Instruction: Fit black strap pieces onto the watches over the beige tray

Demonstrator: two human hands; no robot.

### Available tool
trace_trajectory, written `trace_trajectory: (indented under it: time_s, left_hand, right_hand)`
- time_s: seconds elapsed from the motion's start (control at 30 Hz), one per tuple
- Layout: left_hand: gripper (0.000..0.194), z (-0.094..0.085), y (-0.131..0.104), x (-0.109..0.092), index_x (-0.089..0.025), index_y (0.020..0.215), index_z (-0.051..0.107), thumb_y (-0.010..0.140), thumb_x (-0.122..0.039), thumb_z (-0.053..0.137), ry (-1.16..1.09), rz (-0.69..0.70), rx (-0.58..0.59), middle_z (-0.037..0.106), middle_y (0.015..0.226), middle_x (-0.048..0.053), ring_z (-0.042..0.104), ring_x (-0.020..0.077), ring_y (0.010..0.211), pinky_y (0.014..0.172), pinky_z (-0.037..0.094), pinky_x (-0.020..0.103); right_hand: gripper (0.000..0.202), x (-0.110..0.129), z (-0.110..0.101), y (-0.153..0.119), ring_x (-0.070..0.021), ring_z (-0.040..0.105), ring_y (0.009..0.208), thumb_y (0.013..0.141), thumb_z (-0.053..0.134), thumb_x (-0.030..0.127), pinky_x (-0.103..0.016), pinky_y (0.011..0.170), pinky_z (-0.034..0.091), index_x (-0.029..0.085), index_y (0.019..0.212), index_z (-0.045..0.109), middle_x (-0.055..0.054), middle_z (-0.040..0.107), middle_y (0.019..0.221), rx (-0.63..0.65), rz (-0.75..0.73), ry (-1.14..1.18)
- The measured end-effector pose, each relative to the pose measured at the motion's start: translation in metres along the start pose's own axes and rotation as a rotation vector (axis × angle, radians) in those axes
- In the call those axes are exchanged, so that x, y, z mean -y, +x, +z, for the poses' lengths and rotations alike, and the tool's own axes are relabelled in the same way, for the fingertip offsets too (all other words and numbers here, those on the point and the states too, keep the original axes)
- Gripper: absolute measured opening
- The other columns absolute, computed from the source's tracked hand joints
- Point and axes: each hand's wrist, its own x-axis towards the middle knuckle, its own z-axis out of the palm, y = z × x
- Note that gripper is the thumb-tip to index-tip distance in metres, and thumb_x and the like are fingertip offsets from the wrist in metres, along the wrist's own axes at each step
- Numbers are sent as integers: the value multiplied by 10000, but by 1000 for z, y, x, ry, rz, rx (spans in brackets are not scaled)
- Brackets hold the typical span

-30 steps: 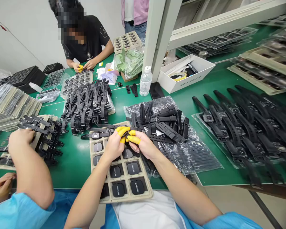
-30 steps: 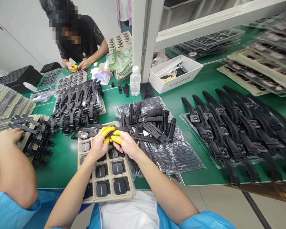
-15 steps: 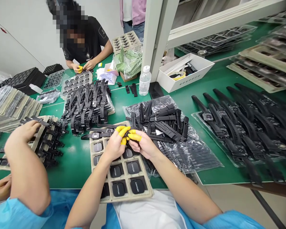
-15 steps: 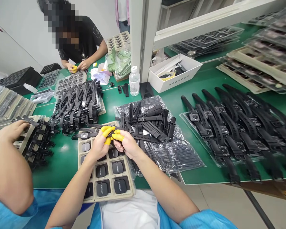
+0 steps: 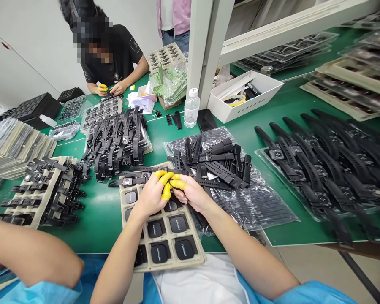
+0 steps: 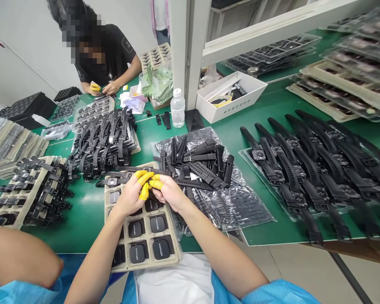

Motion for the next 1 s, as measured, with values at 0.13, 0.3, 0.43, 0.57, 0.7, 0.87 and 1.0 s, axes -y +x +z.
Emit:
trace_trajectory:
  time_s: [0.13, 0.3, 0.43, 0.57, 0.7, 0.87, 1.0]
  left_hand:
    - [420, -3, 1, 0, -201, 1473, 528, 1068, -215, 419, -141, -16, -17, 609, 1361, 158, 591, 257, 1297, 1115, 527, 445]
    - [480, -2, 4, -7, -238, 1521, 483, 1044, -253, 531, -249, -50, -79, 612, 1432, 144, 596, 256, 1335, 1137, 518, 451]
    - [439, -9, 8, -15, -255, 1474, 539, 1041, -197, 503, -164, -45, -172, 667, 1377, 118, 638, 233, 1291, 1100, 549, 411]
    - [467, -41, 10, -13, -248, 1495, 516, 1030, -196, 518, -62, -162, -224, 700, 1340, 101, 683, 221, 1226, 1094, 557, 401]
    - [472, -79, 4, 2, -232, 1462, 548, 992, -199, 574, 59, -267, -39, 742, 1261, 72, 719, 223, 1147, 1046, 585, 393]
    - [254, -93, -12, 20, -220, 1141, 728, 971, -155, 550, 350, -299, 132, 765, 1140, 76, 730, 253, 1055, 951, 598, 389]
    - [227, -83, -17, 27, -203, 1157, 690, 983, -162, 552, 296, -301, 227, 765, 1108, 79, 726, 254, 1039, 916, 587, 381]
  right_hand:
    - [311, -1, 0, -1, -59, 250, 350, 800, 748, 471, -196, 351, 190, 208, 820, 583, 114, 435, 435, 16, -11, -16]
    - [399, 1, 0, -2, -84, 320, 380, 840, 731, 586, -219, 393, 254, 233, 831, 545, 106, 457, 457, -6, -154, -101]
    - [417, 6, -2, -5, -105, 386, 439, 845, 740, 618, -255, 448, 320, 238, 867, 571, 90, 497, 530, -67, -287, -309]
    - [335, 4, -5, -4, -134, 471, 538, 883, 714, 549, -281, 524, 388, 228, 932, 638, 54, 559, 640, -39, -334, -434]
    - [254, 3, -12, 0, -193, 589, 685, 924, 668, 462, -330, 646, 471, 217, 984, 705, -15, 684, 802, -83, -400, -670]
    - [258, 15, -24, -13, -244, 649, 790, 982, 577, 401, -360, 725, 456, 215, 980, 756, -85, 740, 953, -198, -427, -1086]
    - [282, 22, -30, -28, -248, 675, 762, 1012, 520, 305, -329, 672, 393, 217, 868, 747, -93, 767, 867, -191, -311, -1307]
